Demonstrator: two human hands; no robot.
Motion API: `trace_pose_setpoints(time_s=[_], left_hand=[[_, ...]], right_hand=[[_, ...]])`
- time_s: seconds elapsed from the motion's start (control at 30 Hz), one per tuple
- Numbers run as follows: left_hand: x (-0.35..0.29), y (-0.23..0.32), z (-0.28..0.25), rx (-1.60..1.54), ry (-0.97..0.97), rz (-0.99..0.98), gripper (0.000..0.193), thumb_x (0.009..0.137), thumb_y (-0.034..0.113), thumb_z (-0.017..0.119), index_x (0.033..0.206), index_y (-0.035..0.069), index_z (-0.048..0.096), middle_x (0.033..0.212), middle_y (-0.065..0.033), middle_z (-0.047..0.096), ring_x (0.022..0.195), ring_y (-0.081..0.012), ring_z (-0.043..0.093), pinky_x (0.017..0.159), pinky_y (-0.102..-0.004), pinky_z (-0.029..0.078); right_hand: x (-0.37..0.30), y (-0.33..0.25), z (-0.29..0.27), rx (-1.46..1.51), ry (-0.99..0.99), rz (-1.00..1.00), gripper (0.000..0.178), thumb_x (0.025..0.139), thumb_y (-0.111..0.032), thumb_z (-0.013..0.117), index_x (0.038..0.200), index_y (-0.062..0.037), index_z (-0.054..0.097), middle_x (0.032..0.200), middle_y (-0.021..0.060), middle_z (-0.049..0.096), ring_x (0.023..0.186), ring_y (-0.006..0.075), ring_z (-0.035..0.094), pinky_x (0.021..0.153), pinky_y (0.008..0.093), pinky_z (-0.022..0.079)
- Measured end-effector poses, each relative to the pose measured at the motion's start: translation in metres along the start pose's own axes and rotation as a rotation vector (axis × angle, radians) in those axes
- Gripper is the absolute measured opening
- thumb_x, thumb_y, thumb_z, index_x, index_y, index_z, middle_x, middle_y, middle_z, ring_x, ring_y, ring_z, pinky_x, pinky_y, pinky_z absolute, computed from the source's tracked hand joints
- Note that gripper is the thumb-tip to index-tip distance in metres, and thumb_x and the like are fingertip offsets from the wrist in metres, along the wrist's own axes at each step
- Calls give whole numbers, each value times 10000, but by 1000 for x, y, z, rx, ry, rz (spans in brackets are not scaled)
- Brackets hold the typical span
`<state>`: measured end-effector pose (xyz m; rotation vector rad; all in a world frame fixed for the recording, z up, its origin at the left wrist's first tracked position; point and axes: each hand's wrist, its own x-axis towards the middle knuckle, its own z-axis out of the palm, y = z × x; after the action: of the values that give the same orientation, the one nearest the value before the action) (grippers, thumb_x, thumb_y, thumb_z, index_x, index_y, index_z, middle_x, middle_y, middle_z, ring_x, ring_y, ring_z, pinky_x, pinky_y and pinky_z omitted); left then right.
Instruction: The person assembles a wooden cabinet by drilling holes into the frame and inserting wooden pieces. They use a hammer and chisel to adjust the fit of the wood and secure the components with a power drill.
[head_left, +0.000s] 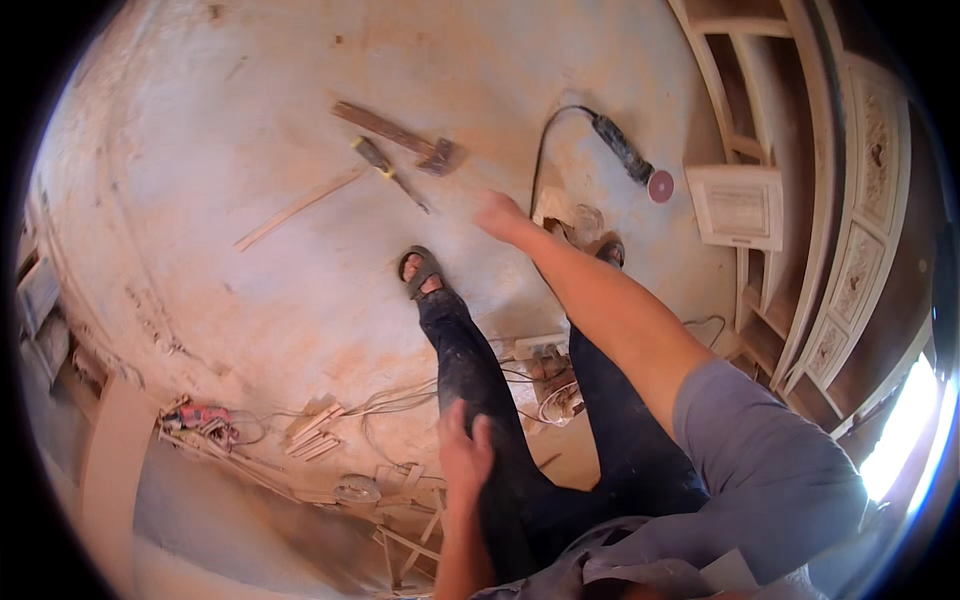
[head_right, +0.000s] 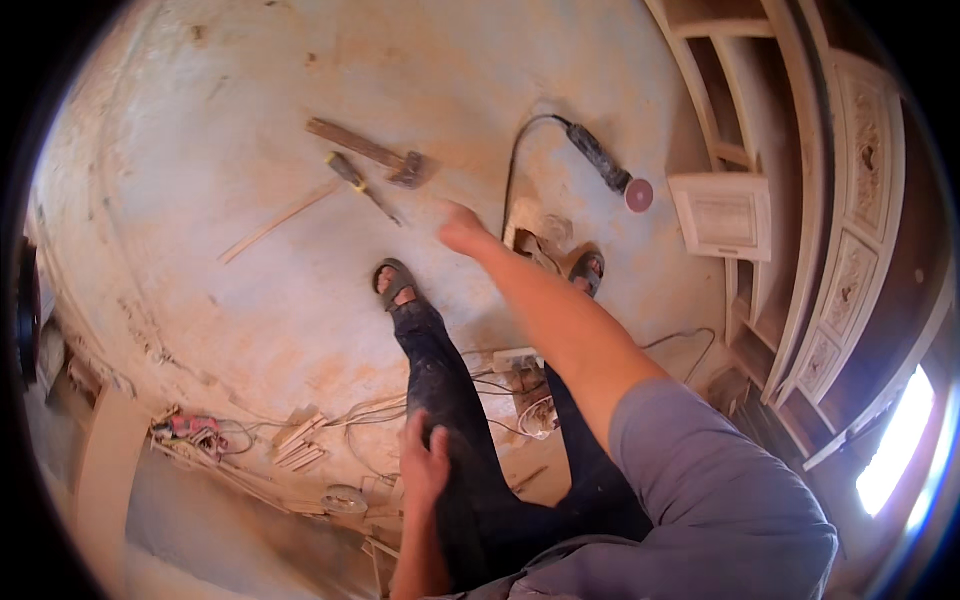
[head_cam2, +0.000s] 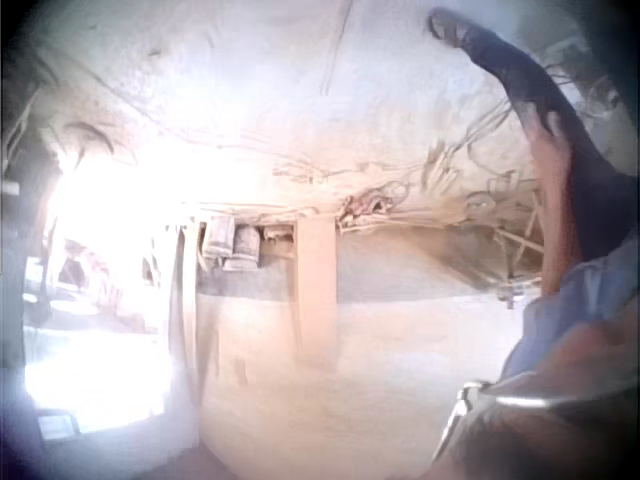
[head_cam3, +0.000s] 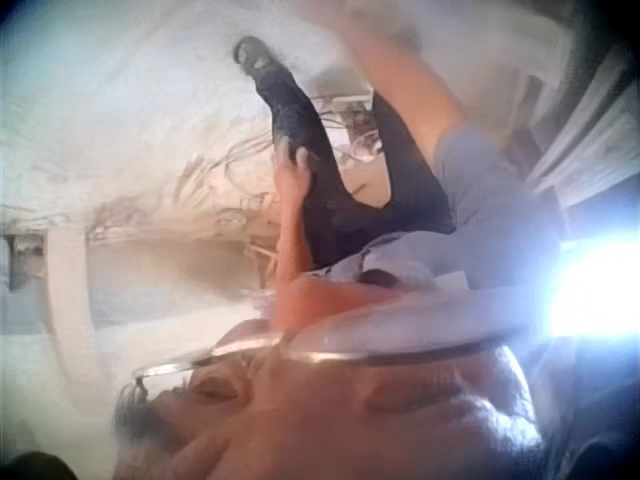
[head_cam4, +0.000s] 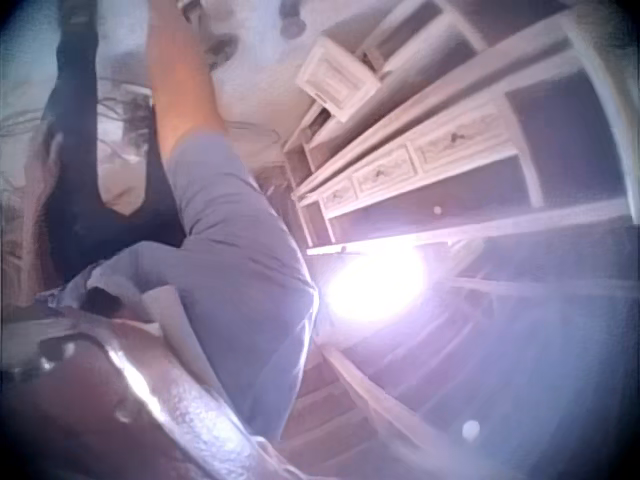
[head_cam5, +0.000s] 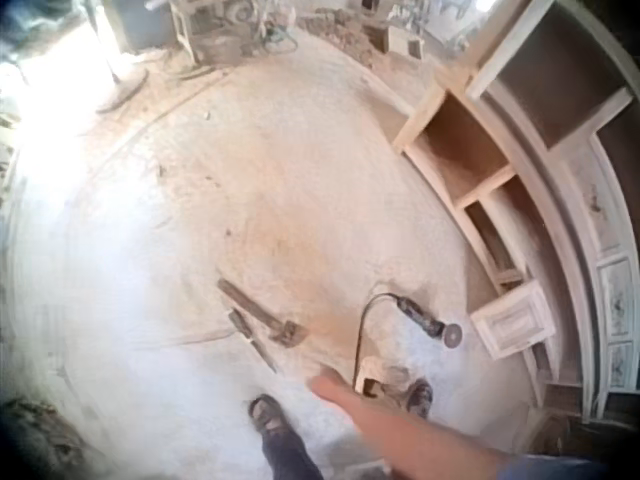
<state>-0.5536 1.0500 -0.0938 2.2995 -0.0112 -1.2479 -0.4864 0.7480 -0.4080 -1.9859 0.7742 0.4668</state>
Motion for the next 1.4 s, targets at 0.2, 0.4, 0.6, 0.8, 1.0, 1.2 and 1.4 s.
trace_pose_setpoints(time_s=[0.2,0.4,0.6,0.8,1.0,1.2,1.4], left_hand=[[11,32,-4,343,-30,128,397,886,171,694,1213,-37,605,1127,-243,646,1055,-431,599,901,-502,496],[21,27,-7,382,26,83,367,881,143,686,1184,-51,610,1029,-236,657,939,-446,622,802,-502,512],[23,25,5,452,26,118,374,891,176,673,1173,-66,633,1023,-247,671,958,-446,635,821,-499,517],[7,35,27,599,-75,159,413,873,179,667,1196,-76,644,1034,-250,702,972,-429,664,849,-494,526],[14,45,32,888,-200,300,412,888,215,631,1204,-49,656,1029,-233,711,963,-426,667,863,-504,521],[-33,114,47,1137,-377,483,391,891,203,630,1187,-50,663,1081,-230,705,1068,-428,634,951,-501,495],[-82,217,121,1050,-529,501,422,918,170,588,1234,-107,626,1073,-245,726,1002,-319,715,911,-378,541]], right_hand=[[123,-53,64,376,-85,225,872,777,-194,707,1574,-113,361,1207,210,687,998,280,688,848,374,541],[172,-42,124,749,278,314,705,776,-178,699,1453,-141,504,1205,169,670,933,274,672,805,395,539],[99,-56,97,862,397,550,295,777,-100,647,1071,-106,641,809,109,677,725,257,669,626,399,524],[-87,-57,22,1142,-130,428,651,845,11,591,1454,-185,468,702,155,629,554,269,626,495,441,494],[-269,-29,-51,726,-31,325,528,750,-56,620,1274,-38,555,1058,253,700,893,394,709,756,492,537],[-433,67,-118,760,286,517,588,699,-87,636,1286,-89,594,974,240,702,922,421,689,763,507,527],[-565,160,-126,942,581,992,704,725,-97,599,1421,-172,524,1052,220,721,917,404,713,751,487,564]])
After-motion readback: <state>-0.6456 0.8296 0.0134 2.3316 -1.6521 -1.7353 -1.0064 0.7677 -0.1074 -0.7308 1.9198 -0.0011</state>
